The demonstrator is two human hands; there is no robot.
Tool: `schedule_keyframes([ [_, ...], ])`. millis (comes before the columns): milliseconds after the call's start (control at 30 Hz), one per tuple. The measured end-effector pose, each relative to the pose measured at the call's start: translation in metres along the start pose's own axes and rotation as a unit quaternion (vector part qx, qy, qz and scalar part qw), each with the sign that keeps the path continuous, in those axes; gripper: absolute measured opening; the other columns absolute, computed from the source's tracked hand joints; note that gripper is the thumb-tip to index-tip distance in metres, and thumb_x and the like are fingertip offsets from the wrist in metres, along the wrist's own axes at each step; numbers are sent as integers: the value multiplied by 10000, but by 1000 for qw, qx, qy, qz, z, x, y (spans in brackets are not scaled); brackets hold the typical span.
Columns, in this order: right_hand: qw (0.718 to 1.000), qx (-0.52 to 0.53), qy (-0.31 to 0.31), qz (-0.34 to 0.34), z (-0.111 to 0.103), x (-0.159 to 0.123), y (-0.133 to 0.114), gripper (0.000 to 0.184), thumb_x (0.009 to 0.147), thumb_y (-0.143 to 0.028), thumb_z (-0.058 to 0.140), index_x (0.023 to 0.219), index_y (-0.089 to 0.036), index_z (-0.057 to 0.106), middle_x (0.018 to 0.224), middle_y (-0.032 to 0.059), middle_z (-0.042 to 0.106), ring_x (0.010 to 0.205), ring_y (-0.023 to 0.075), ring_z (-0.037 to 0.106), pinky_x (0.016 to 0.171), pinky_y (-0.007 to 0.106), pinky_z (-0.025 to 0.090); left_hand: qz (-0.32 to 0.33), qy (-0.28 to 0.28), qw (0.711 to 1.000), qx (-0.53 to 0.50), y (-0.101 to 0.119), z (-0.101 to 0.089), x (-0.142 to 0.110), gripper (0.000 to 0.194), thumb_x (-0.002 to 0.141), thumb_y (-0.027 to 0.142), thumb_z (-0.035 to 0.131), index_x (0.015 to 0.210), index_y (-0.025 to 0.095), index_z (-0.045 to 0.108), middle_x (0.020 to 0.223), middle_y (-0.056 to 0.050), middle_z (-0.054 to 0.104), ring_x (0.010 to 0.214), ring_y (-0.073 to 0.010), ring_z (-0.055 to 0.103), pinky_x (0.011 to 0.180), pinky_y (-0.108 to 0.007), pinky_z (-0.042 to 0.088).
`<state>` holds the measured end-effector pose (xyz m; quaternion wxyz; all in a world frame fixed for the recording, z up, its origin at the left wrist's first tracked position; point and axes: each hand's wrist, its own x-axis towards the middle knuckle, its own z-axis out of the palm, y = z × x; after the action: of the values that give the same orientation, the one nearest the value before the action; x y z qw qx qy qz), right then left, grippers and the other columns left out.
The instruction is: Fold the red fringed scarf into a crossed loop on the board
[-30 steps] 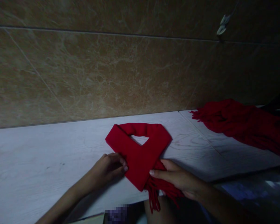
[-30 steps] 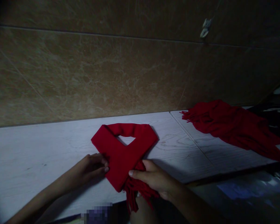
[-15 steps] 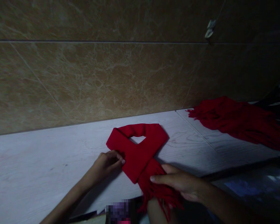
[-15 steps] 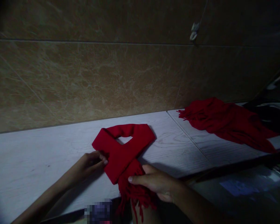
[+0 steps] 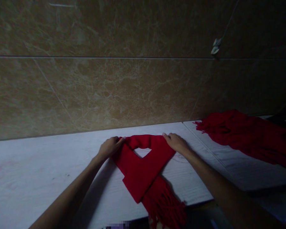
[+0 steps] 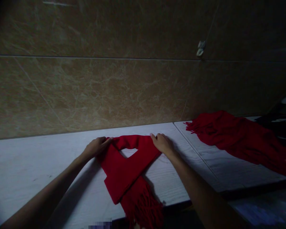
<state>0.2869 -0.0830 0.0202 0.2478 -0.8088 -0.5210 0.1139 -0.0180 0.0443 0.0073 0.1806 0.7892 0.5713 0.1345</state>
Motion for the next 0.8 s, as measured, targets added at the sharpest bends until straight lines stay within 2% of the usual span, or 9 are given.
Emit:
schedule_keyframes([
  [133, 999, -29, 28, -9, 25, 5, -12, 442, 1097, -437, 416, 1037, -145, 743, 983, 163, 781, 945, 258, 719, 771, 324, 414, 31, 69, 979, -188, -5, 10, 1, 632, 892, 809, 420, 770, 208, 575, 707, -52, 647, 673, -221, 600, 598, -288, 429],
  [200, 999, -36, 39, -4, 29, 13, -11, 430, 1100, -441, 409, 1060, -172, 742, 989, 150, 786, 920, 256, 718, 747, 322, 404, 20, 73, 977, -198, -11, 6, 4, 664, 879, 835, 440, 779, 200, 606, 687, -49, 640, 667, -224, 598, 584, -286, 421],
  [300, 998, -60, 36, 4, 30, 29, -4, 426, 1094, -452, 418, 979, -210, 749, 1012, 140, 796, 913, 247, 717, 718, 316, 388, -28, 37, 997, -70, -21, -4, 11, 616, 913, 776, 469, 782, 206, 662, 695, -78, 681, 716, -266, 665, 608, -300, 431],
  [400, 995, -100, 12, 12, 33, 39, 4, 457, 1081, -507, 426, 917, -230, 751, 1010, 142, 801, 923, 249, 728, 705, 318, 392, -69, -21, 995, 73, -22, -10, 13, 570, 981, 696, 441, 923, 221, 752, 889, -128, 776, 876, -324, 742, 707, -335, 489],
  [500, 994, -106, 34, 4, 34, 42, 4, 466, 1076, -517, 417, 1029, -212, 765, 1060, 165, 793, 990, 281, 732, 771, 341, 452, -72, -9, 986, 150, -13, -11, 11, 567, 1032, 635, 401, 1124, 208, 762, 1121, -178, 785, 1045, -378, 741, 838, -412, 544],
  [567, 992, -93, 78, -48, 34, 42, -1, 443, 1078, -461, 415, 1190, -191, 748, 1216, 177, 766, 1128, 288, 707, 895, 364, 494, -20, 46, 984, 171, -5, -9, 9, 526, 1061, 532, 392, 1264, 182, 728, 1285, -198, 742, 1196, -390, 691, 961, -472, 542],
  [633, 983, -75, 89, -140, 38, 40, -9, 449, 1076, -408, 420, 1344, -183, 701, 1431, 173, 685, 1318, 282, 629, 1079, 390, 464, 99, 81, 977, 170, 1, -4, 6, 487, 1079, 426, 384, 1392, 201, 681, 1476, -165, 653, 1406, -364, 564, 1139, -513, 458],
  [733, 964, -62, 7, -260, 49, 35, -18, 488, 1071, -409, 451, 1480, -219, 638, 1647, 136, 517, 1536, 296, 446, 1276, 491, 294, 270, -3, 952, 142, 6, 8, 2, 504, 1112, 427, 346, 1551, 324, 572, 1682, -50, 462, 1615, -322, 294, 1306, -587, 216],
  [800, 952, -72, -58, -290, 58, 32, -19, 502, 1062, -417, 488, 1516, -246, 615, 1683, 120, 468, 1585, 316, 376, 1307, 567, 216, 313, -86, 937, 126, 4, 16, 0, 515, 1126, 463, 329, 1611, 388, 484, 1744, -16, 339, 1649, -336, 189, 1310, -656, 111],
])
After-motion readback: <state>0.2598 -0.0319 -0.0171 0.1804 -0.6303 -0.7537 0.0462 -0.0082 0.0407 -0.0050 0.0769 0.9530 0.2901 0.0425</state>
